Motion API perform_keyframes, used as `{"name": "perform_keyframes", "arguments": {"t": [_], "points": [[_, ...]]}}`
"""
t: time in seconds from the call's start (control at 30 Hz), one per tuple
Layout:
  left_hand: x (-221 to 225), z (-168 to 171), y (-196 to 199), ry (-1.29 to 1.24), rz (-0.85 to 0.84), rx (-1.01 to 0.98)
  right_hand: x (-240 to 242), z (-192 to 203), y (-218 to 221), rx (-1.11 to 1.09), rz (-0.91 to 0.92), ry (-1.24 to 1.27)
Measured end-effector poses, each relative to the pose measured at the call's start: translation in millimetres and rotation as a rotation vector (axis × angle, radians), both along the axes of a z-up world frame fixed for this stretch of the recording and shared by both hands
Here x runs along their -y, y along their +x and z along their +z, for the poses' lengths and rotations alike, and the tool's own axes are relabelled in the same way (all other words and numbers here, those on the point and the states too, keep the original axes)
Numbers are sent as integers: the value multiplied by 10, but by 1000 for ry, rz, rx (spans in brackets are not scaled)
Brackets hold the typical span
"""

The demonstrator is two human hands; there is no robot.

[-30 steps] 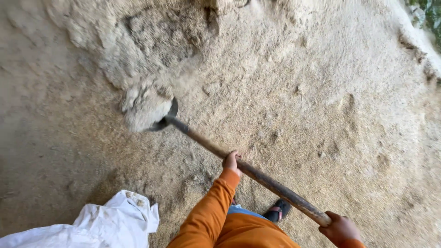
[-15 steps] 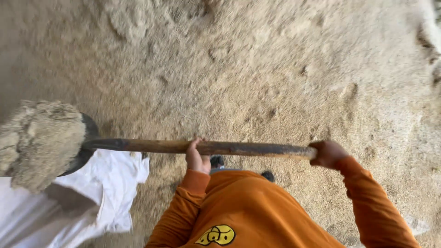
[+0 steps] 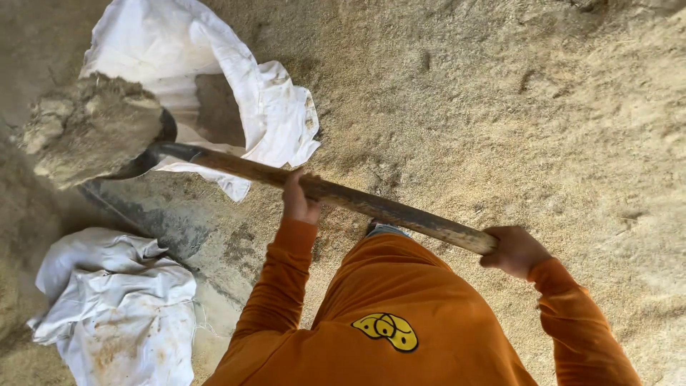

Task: Shoveling grain from a pile on the floor into a large white sack.

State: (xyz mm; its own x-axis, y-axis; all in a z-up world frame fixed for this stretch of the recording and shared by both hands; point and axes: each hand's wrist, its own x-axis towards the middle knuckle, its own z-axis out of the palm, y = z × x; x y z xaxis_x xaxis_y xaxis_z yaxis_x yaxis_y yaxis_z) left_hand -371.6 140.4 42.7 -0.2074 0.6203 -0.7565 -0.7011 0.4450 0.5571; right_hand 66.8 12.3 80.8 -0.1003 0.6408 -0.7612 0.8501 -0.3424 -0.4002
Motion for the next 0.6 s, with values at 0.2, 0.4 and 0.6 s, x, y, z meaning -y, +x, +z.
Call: {"name": "perform_keyframes", "arguments": {"t": [0.2, 0.4, 0.6], "points": [[10, -387, -497, -1, 37, -76, -380, -178, -204, -163, -8, -127], [-107, -960, -564, 35, -199, -253, -378, -406, -193, -370, -156, -401], [-315, -1533, -493, -96, -243, -487, -34, -739, -236, -851, -299, -773]]}}
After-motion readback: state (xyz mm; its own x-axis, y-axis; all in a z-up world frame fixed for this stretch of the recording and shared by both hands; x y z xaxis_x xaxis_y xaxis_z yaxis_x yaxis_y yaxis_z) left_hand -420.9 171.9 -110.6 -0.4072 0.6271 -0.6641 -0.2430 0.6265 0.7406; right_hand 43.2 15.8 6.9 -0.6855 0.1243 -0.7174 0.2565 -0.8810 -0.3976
